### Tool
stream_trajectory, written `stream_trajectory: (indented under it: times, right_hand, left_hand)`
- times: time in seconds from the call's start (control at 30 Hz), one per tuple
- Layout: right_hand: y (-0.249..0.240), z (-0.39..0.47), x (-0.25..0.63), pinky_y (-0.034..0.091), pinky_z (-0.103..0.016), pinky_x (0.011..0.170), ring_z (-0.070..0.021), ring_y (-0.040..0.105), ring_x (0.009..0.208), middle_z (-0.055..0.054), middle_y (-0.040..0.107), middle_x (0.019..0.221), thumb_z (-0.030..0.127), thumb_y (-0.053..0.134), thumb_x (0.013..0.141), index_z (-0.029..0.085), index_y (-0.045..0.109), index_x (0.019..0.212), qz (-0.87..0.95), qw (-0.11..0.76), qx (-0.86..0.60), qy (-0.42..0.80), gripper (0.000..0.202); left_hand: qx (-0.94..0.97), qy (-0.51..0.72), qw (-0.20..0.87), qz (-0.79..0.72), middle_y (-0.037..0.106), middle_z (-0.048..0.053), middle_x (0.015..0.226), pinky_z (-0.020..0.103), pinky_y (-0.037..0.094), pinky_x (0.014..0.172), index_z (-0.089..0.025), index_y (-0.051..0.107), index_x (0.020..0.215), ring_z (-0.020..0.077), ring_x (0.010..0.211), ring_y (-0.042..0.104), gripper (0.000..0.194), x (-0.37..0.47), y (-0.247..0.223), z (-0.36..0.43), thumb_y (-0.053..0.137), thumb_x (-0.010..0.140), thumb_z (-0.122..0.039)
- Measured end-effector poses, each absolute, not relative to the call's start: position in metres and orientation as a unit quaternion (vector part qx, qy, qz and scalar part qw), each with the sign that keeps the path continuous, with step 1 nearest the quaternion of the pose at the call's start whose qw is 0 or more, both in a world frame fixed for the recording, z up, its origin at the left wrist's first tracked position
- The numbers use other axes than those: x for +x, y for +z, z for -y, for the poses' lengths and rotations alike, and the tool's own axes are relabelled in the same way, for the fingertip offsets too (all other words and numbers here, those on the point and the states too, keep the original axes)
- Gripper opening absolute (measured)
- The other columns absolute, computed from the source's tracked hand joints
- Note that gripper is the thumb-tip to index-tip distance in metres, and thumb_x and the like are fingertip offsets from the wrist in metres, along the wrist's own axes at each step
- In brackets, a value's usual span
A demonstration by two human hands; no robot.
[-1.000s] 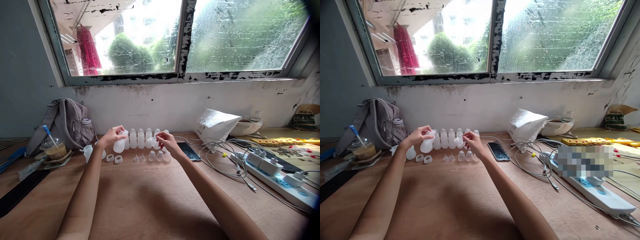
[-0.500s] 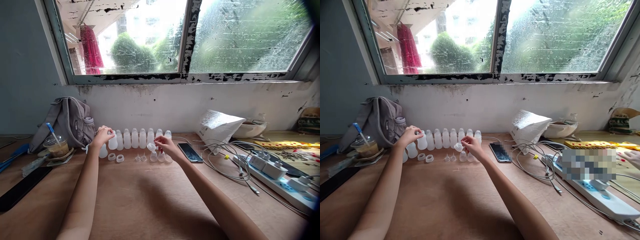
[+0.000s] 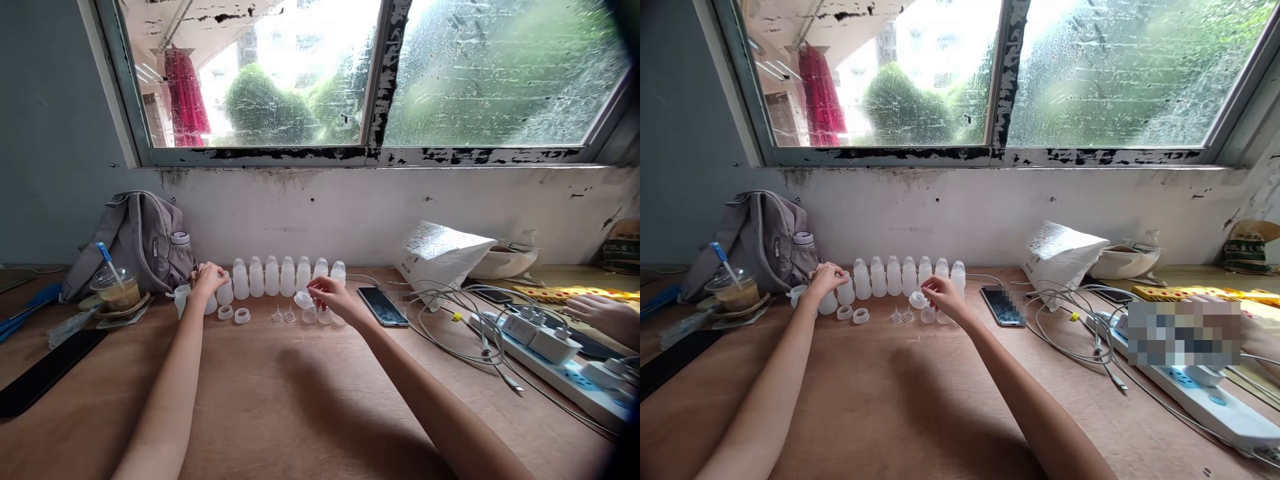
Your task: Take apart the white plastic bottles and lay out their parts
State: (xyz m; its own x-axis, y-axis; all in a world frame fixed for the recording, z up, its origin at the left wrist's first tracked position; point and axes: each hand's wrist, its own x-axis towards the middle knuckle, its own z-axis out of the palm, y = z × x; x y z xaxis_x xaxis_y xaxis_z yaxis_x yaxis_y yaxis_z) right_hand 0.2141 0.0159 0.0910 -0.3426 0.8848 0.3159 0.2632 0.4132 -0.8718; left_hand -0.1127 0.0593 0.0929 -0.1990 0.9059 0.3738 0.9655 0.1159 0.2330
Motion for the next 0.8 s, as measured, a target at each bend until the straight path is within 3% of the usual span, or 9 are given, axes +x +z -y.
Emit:
stream_trajectory:
  times: [0.43,0.63,0.8]
  right_hand:
    - [0.089,-0.019,0.214,0.041,-0.019,0.04,-0.0078,0.05,0.044,0.002,0.052,0.058,0.039,0.056,0.072,0.016,0.055,0.077,0.73,0.418,-0.39,0.373,0.024]
    - [0.087,-0.019,0.214,0.041,-0.019,0.041,-0.0077,0.05,0.045,0.001,0.054,0.06,0.037,0.055,0.073,0.016,0.055,0.078,0.738,0.418,-0.383,0.366,0.022]
    - [0.086,-0.019,0.213,0.042,-0.019,0.042,-0.0082,0.052,0.046,0.0,0.056,0.059,0.035,0.055,0.073,0.015,0.055,0.076,0.733,0.417,-0.387,0.372,0.02]
  left_hand:
    - [-0.621,-0.185,0.071,0.759,0.06,0.007,0.095,0.035,0.031,0.073,-0.023,0.064,0.068,0.0304,0.098,0.043,0.015,-0.114,0.097,-0.056,0.057,0.061,-0.036]
    - [-0.62,-0.185,0.066,0.759,0.056,0.008,0.102,0.037,0.033,0.076,-0.023,0.062,0.079,0.0308,0.101,0.041,0.022,-0.111,0.101,-0.053,0.059,0.062,-0.037]
    - [-0.639,-0.306,0.075,0.702,0.055,0.007,0.102,0.035,0.038,0.079,-0.023,0.058,0.089,0.0269,0.1,0.046,0.024,-0.089,0.129,-0.044,0.052,0.07,-0.037]
